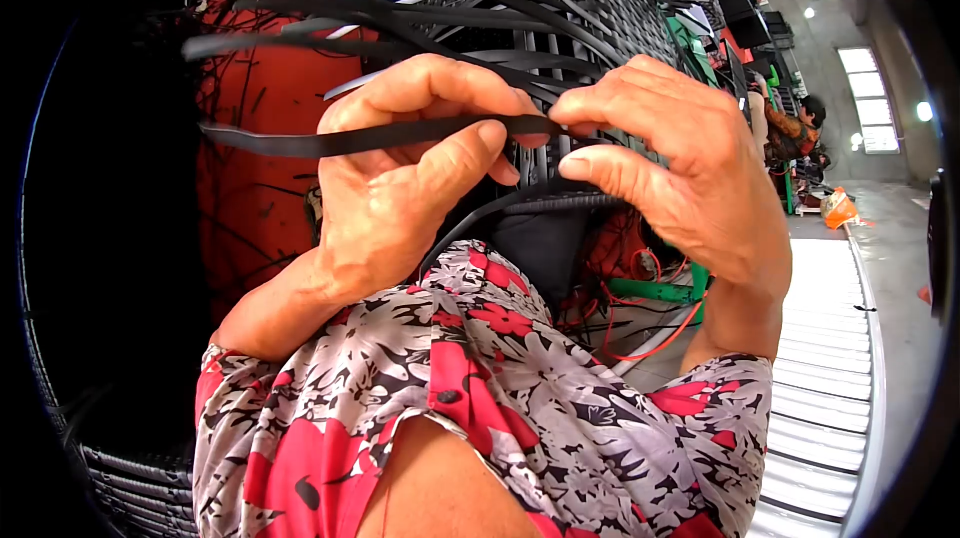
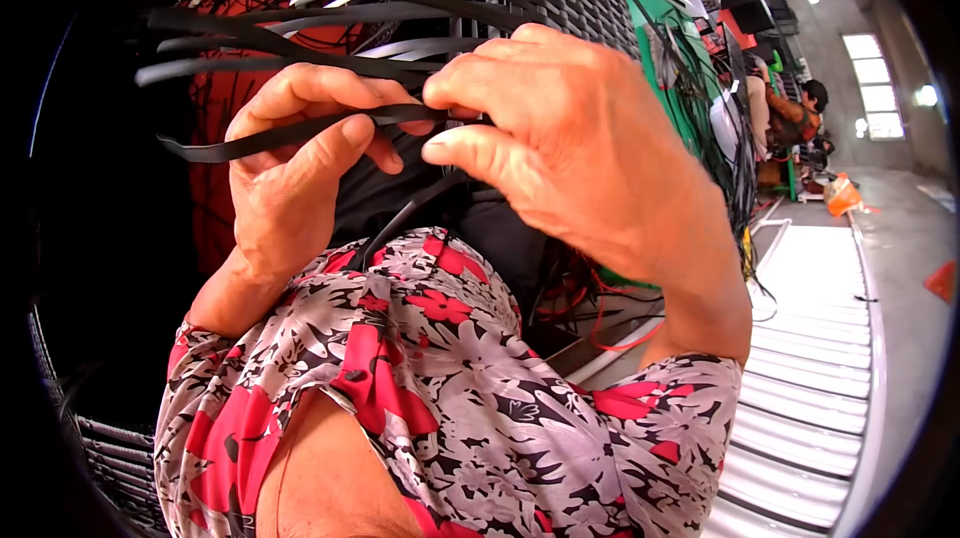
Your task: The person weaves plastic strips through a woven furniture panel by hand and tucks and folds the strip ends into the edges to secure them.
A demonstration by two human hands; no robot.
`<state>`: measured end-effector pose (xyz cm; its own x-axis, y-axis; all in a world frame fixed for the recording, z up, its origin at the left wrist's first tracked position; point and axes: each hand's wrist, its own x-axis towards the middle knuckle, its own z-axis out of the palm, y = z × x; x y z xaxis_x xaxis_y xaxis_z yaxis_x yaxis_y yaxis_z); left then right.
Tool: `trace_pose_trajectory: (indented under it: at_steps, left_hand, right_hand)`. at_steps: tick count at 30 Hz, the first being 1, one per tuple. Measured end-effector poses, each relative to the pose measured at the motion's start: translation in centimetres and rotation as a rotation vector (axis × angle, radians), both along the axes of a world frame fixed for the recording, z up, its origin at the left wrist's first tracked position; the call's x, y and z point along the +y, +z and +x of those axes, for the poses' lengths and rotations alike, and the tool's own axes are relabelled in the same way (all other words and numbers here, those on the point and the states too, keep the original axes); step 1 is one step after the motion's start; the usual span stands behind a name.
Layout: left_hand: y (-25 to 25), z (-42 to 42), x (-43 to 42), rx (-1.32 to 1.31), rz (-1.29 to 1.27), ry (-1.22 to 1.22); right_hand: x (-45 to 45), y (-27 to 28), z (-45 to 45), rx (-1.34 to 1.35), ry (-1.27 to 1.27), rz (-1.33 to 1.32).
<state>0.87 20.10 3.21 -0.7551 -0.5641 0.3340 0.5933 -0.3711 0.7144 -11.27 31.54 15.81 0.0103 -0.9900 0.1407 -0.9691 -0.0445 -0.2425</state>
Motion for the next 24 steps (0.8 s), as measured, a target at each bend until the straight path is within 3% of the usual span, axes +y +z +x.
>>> trace_pose_trajectory:
  at_steps: [1,2,5,9,14,19,23,24]
  left_hand:
    - [0.1,0.1,0.1,0.003,0.04,-0.025]
    - [0.1,0.0,-0.2,0.01,0.042,-0.026]
    - [-0.5,0.2,-0.8,-0.047,0.169,-0.15]
    - [-1.9,0.6,-0.4,-0.143,0.135,-0.142]
    - [-3.3,0.8,0.0,-0.078,0.04,-0.091]
    - [-1.5,1.1,0.1,-0.129,0.011,-0.01]
    - [0.4,1.2,0.2,-0.059,-0.01,-0.053]
    - [1.3,1.5,0.0,-0.158,-0.165,-0.021]
  right_hand:
    - [0.0,0.5,-0.1,0.033,-0.029,0.081]
    - [-0.1,1.1,-0.6,-0.134,-0.133,0.193]
    - [0.0,1.7,-2.0,-0.348,-0.393,0.045]
    - [2.3,1.0,-1.5,-0.307,-0.453,0.032]
    - [3.2,-1.2,-0.8,-0.162,-0.281,-0.045]
    - [1.7,-2.3,0.9,0.005,-0.078,-0.146]
    - [0.0,-2.3,1.1,-0.081,0.038,-0.174]
    - [-0.2,-2.0,1.2,-0.106,0.059,-0.171]
